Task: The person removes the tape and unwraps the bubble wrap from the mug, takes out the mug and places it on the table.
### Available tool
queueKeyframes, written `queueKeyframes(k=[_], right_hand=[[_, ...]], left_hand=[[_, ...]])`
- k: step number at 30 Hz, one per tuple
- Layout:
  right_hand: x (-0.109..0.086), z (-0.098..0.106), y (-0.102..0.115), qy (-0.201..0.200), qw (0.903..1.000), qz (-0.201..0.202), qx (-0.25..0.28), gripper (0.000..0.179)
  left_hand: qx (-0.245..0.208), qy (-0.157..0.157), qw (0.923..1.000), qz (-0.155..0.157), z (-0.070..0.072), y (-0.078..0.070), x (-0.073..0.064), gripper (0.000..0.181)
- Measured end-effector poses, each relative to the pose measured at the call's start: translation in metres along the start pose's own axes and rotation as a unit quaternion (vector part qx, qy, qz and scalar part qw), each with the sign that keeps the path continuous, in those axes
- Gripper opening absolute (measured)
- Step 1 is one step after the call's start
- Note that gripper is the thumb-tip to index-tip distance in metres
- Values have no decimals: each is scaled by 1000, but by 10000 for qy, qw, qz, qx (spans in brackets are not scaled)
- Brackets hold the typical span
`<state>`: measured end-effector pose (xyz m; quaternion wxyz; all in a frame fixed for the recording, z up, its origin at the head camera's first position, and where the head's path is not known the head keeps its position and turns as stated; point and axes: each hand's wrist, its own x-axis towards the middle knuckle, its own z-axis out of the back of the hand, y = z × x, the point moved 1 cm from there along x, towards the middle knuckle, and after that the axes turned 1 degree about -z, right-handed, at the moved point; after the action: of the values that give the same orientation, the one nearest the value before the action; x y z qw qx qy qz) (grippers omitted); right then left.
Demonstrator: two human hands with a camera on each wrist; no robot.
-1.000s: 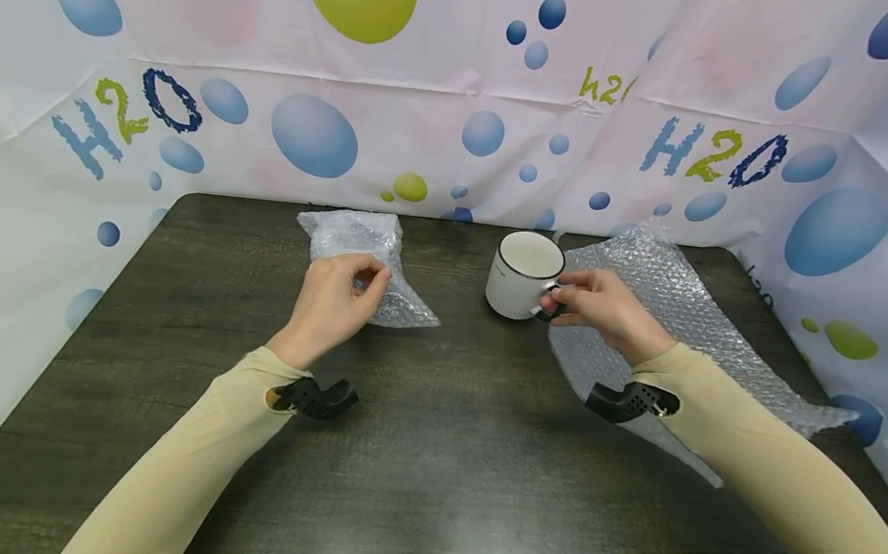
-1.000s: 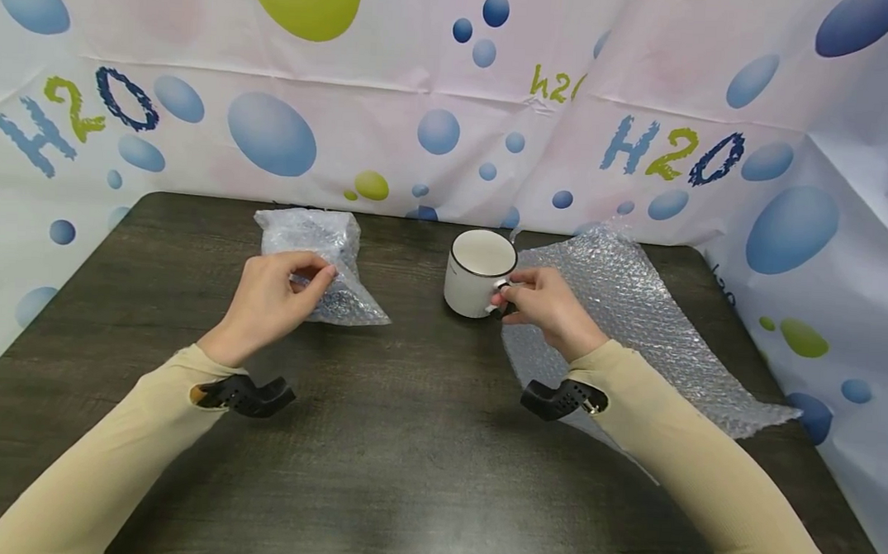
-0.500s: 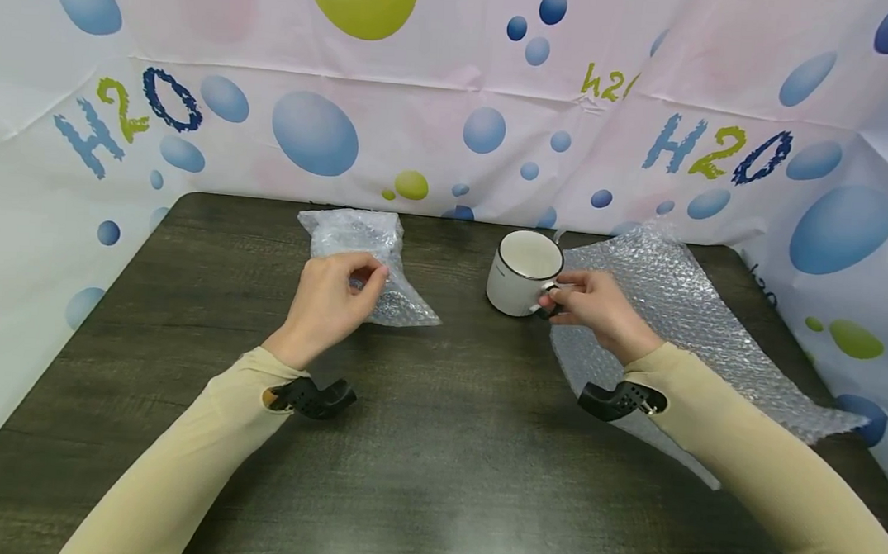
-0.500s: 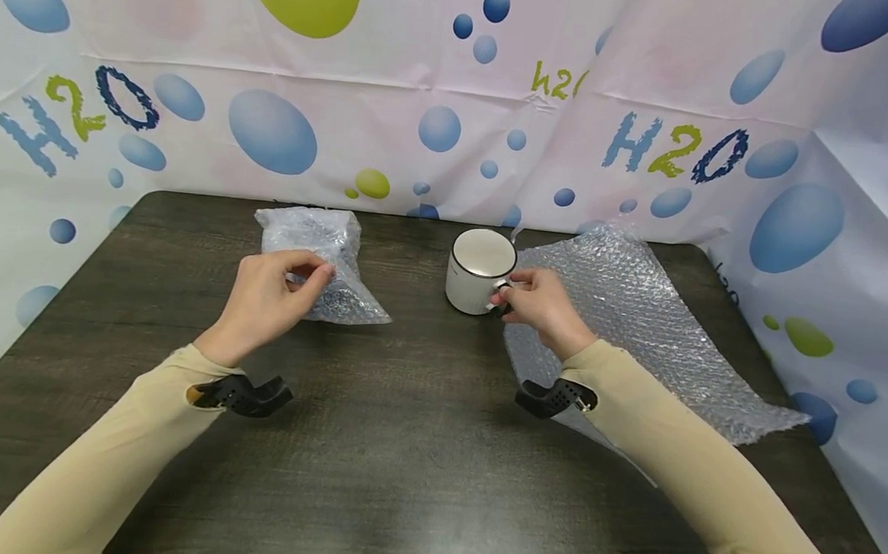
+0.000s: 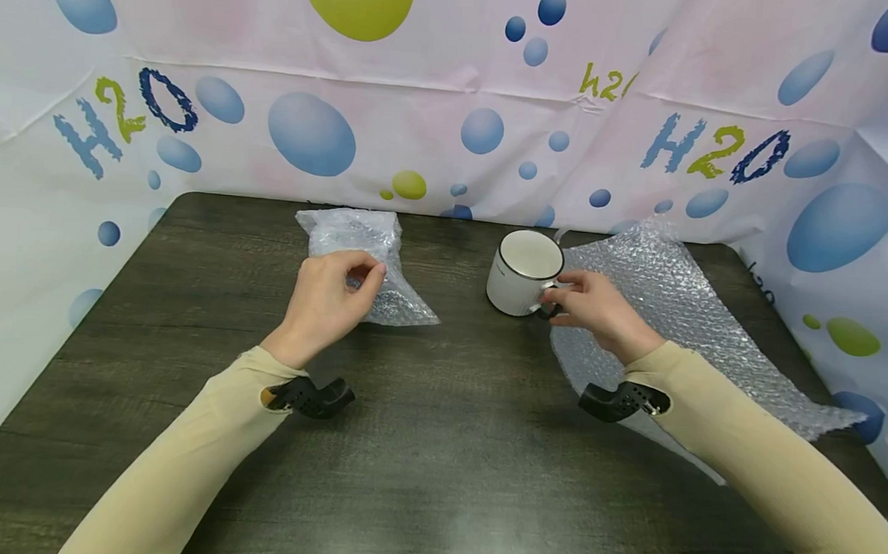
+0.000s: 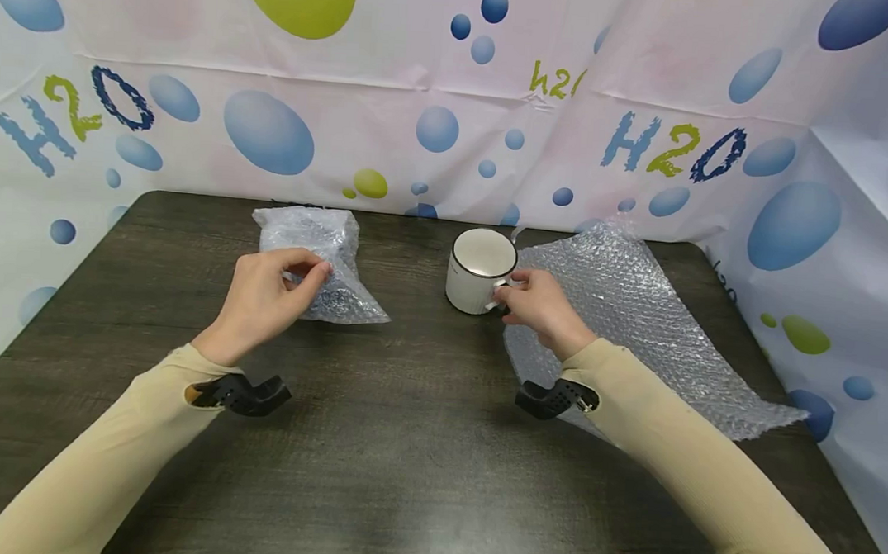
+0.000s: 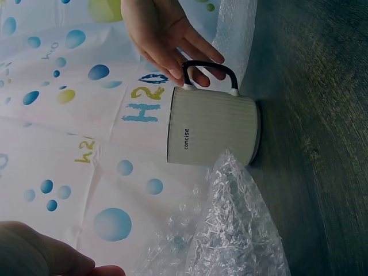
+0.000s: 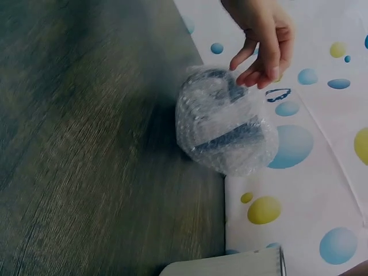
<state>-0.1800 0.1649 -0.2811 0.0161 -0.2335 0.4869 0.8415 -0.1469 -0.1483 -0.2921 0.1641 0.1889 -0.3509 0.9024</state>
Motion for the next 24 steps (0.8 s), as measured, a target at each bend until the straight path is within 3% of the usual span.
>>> queueKeyframes(k=[9, 16, 19, 24], right_hand=[[-8, 1, 10, 140, 9993, 87, -326, 64], [-14, -5, 18, -301, 9926, 32, -1174, 73], [-17, -11, 25, -530, 9900, 199, -1294, 76], [-21, -25, 37, -846, 9846, 850, -1269, 70]], left_hand=[[14, -106, 9999, 18, 3, 2, 1, 22], [60, -355, 9993, 79, 9, 7, -1, 23], [87, -480, 9988, 95, 12, 9, -2, 21], [228, -668, 9974, 145, 18, 13, -6, 16]])
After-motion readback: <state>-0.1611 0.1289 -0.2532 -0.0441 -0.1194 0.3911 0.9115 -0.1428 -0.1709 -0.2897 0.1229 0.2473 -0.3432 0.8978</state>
